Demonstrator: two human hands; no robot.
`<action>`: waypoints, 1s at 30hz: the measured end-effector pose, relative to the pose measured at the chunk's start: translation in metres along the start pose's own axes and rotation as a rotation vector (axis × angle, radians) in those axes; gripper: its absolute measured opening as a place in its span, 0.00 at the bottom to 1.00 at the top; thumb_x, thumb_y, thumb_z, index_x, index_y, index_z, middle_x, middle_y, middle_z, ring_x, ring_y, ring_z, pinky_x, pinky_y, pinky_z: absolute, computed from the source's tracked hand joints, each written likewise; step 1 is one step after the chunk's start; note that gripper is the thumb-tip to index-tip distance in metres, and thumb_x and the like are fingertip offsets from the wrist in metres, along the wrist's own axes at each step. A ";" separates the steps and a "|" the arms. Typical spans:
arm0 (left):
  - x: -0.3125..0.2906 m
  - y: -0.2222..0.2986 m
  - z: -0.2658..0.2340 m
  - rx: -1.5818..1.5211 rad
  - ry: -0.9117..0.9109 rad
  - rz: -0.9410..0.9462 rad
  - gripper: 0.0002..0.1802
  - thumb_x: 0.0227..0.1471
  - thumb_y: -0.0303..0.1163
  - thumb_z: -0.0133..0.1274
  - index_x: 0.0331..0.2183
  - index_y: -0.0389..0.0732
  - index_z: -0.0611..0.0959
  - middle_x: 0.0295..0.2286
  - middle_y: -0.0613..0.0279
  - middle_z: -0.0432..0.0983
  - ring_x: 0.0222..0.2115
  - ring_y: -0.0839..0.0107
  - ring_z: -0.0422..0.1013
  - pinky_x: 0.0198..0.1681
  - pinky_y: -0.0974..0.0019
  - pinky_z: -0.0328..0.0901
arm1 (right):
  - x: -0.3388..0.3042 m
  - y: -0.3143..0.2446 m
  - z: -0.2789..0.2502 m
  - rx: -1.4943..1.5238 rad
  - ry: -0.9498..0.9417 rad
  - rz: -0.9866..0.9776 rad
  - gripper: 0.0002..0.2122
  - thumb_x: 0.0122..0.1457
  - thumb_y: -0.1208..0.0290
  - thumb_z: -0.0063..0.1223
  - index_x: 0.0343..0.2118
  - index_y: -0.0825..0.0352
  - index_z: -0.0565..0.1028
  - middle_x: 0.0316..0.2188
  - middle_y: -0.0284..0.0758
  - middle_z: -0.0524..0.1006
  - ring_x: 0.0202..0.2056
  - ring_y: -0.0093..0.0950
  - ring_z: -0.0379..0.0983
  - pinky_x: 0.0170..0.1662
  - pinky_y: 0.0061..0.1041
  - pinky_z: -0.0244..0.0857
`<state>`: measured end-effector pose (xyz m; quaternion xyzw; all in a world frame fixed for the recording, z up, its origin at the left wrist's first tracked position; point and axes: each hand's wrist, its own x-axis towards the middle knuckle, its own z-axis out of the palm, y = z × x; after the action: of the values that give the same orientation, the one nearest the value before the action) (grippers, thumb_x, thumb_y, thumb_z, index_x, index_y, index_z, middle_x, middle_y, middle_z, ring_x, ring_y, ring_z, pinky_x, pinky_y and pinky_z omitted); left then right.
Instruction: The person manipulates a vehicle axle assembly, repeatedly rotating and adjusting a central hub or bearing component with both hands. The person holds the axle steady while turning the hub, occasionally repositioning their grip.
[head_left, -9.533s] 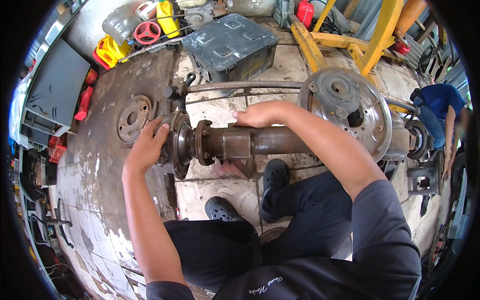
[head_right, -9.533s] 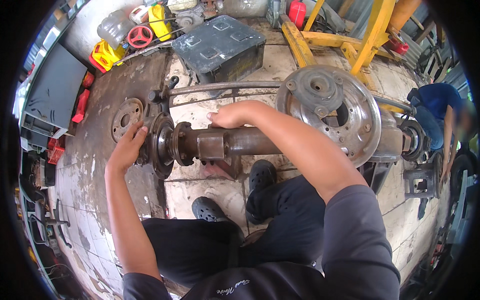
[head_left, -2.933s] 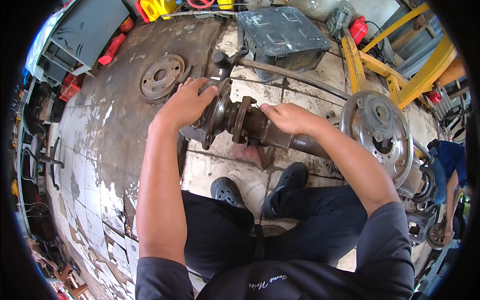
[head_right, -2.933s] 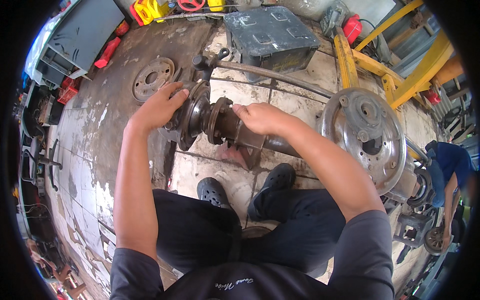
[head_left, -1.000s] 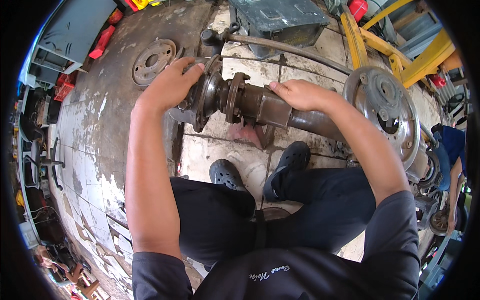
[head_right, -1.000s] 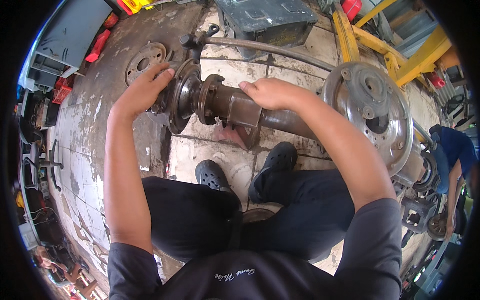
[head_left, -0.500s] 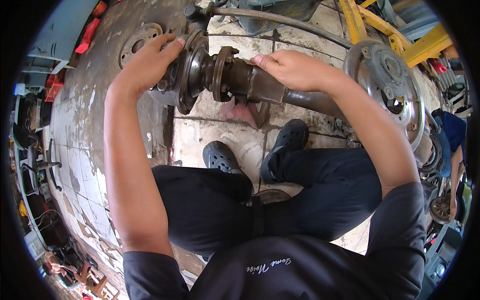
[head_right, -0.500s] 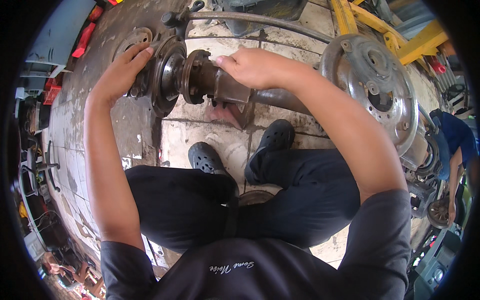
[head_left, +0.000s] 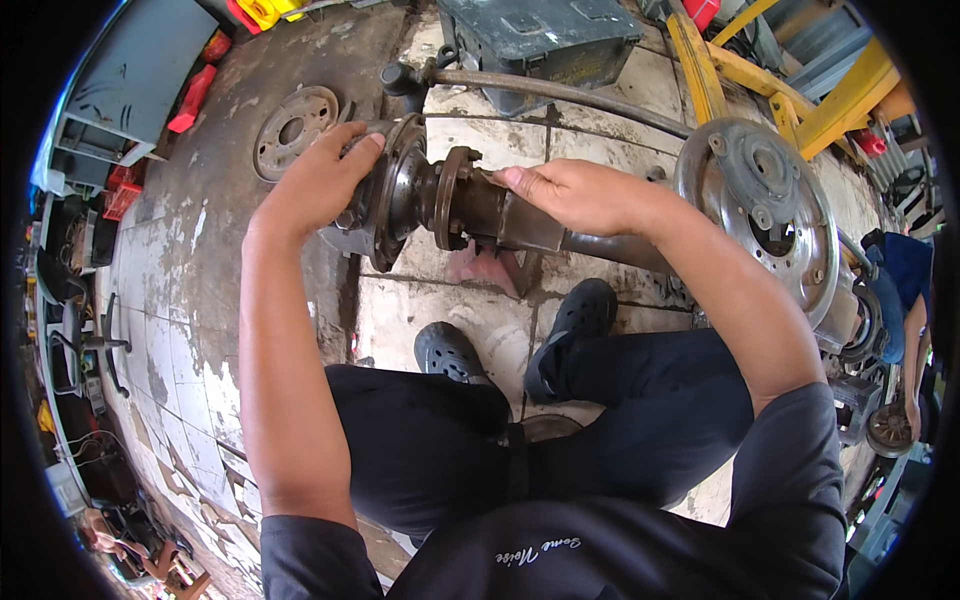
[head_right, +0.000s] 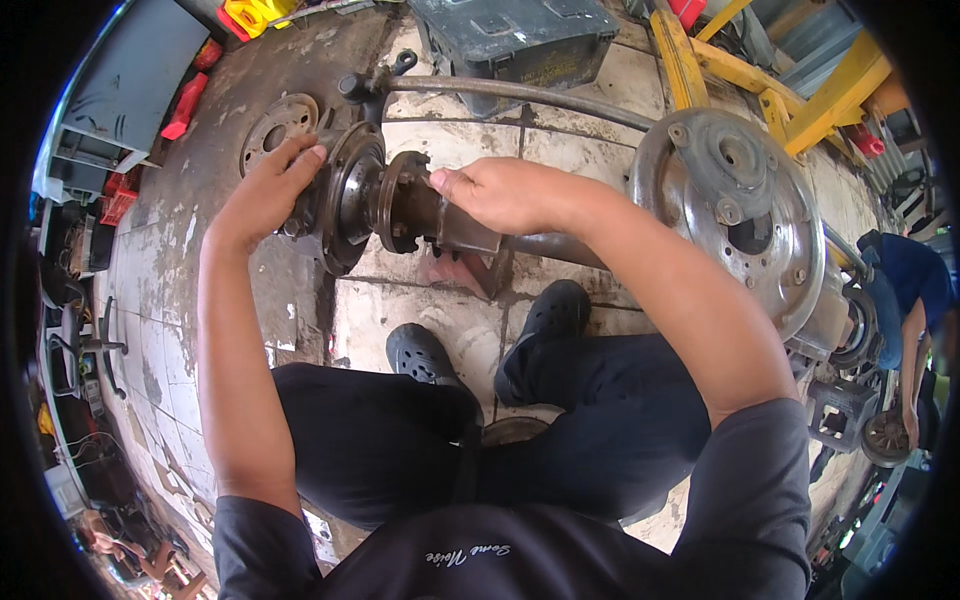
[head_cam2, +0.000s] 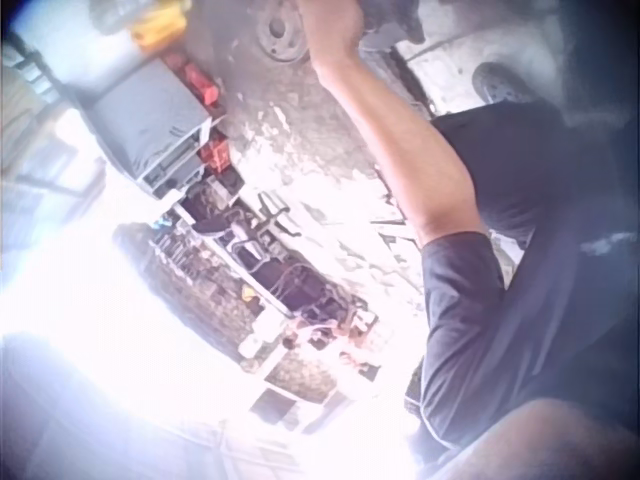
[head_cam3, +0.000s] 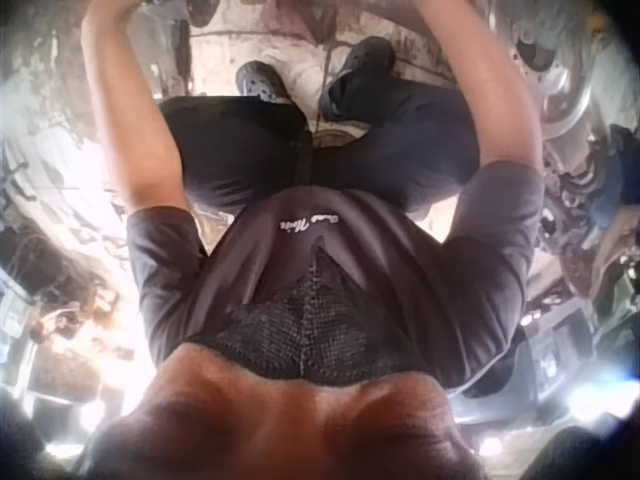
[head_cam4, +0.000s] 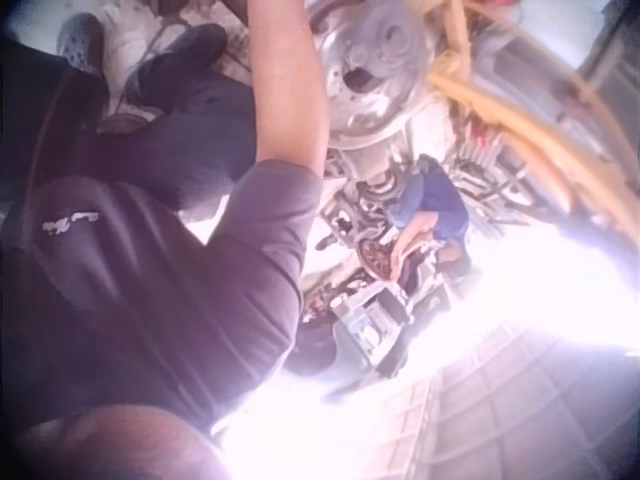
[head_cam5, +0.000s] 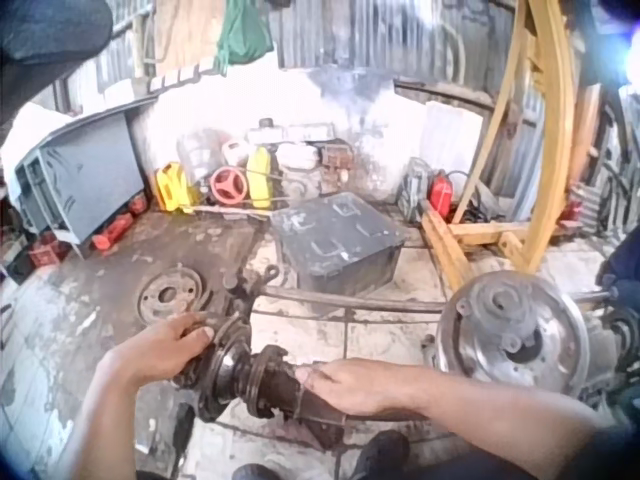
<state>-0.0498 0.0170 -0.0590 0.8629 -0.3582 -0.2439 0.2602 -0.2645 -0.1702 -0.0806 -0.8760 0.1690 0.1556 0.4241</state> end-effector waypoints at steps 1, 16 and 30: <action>0.000 0.000 -0.001 -0.005 -0.006 0.000 0.35 0.58 0.52 0.47 0.57 0.35 0.69 0.53 0.42 0.68 0.55 0.56 0.65 0.58 0.62 0.57 | 0.002 0.001 -0.001 -0.050 -0.028 0.042 0.30 0.67 0.46 0.27 0.49 0.71 0.73 0.44 0.54 0.76 0.48 0.50 0.71 0.53 0.40 0.62; -0.002 0.000 -0.001 0.073 -0.012 -0.050 0.34 0.59 0.53 0.44 0.58 0.38 0.68 0.62 0.38 0.50 0.65 0.51 0.45 0.65 0.58 0.44 | 0.003 0.011 0.013 -0.109 0.047 -0.066 0.30 0.68 0.46 0.24 0.57 0.66 0.66 0.52 0.50 0.72 0.53 0.48 0.67 0.58 0.38 0.59; -0.002 0.003 0.001 0.119 0.010 0.012 0.34 0.58 0.52 0.45 0.58 0.39 0.69 0.62 0.38 0.49 0.65 0.48 0.43 0.65 0.56 0.45 | 0.004 0.013 0.009 -0.183 0.035 -0.017 0.30 0.68 0.49 0.24 0.57 0.72 0.64 0.56 0.49 0.68 0.58 0.45 0.62 0.61 0.35 0.56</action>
<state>-0.0528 0.0163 -0.0574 0.8759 -0.3760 -0.2163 0.2115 -0.2681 -0.1712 -0.0964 -0.9152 0.1539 0.1513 0.3405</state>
